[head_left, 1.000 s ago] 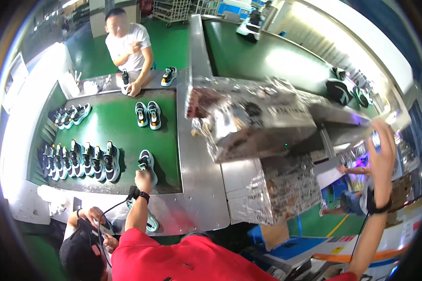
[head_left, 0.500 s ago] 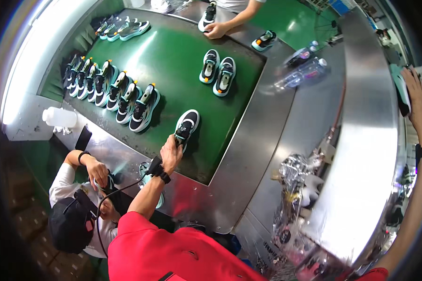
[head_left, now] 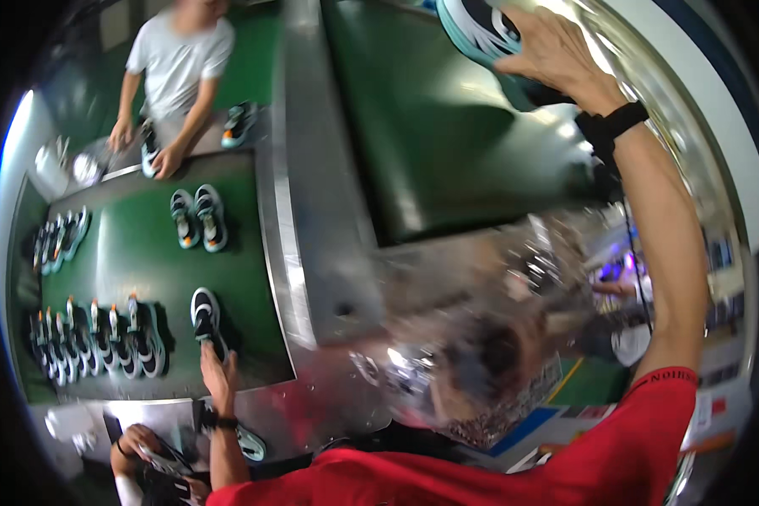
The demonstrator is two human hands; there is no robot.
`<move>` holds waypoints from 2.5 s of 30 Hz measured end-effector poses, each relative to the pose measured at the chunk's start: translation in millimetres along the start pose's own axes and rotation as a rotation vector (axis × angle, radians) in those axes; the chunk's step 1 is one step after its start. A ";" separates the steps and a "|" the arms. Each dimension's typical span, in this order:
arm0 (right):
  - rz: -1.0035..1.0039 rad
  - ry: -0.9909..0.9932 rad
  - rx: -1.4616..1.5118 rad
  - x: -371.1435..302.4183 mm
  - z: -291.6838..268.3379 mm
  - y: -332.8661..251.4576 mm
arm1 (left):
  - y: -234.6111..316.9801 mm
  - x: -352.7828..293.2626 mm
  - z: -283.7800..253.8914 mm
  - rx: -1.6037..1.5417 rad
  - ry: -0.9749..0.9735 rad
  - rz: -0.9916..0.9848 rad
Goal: Operating an industrial machine to attach and press soles onto shoes.
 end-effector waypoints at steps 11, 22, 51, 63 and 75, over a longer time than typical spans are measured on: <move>0.795 0.253 0.662 -318.1 -263.9 -20.7 | 463.0 -85.9 -109.4 -1.424 -1.250 0.553; 1.790 0.602 0.890 -656.8 -384.7 -206.8 | 605.3 -373.8 -132.4 -1.512 -2.088 0.031; 2.598 0.550 -1.234 -980.7 -685.7 -598.3 | 566.3 -1110.2 -74.1 -0.652 -1.664 1.743; 3.036 -0.167 -0.306 -1241.8 -643.3 -450.5 | 593.4 -828.3 -96.3 -0.227 -2.570 0.594; 2.929 -0.442 -0.731 -1297.6 -488.9 -444.5 | 597.4 -580.5 -47.3 -0.692 -1.891 0.191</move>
Point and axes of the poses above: each hand's wrist, its own x-axis towards the middle knuckle, its own z-axis out of the palm, y = z × x, the point moved 4 cm from there along x, towards the middle knuckle
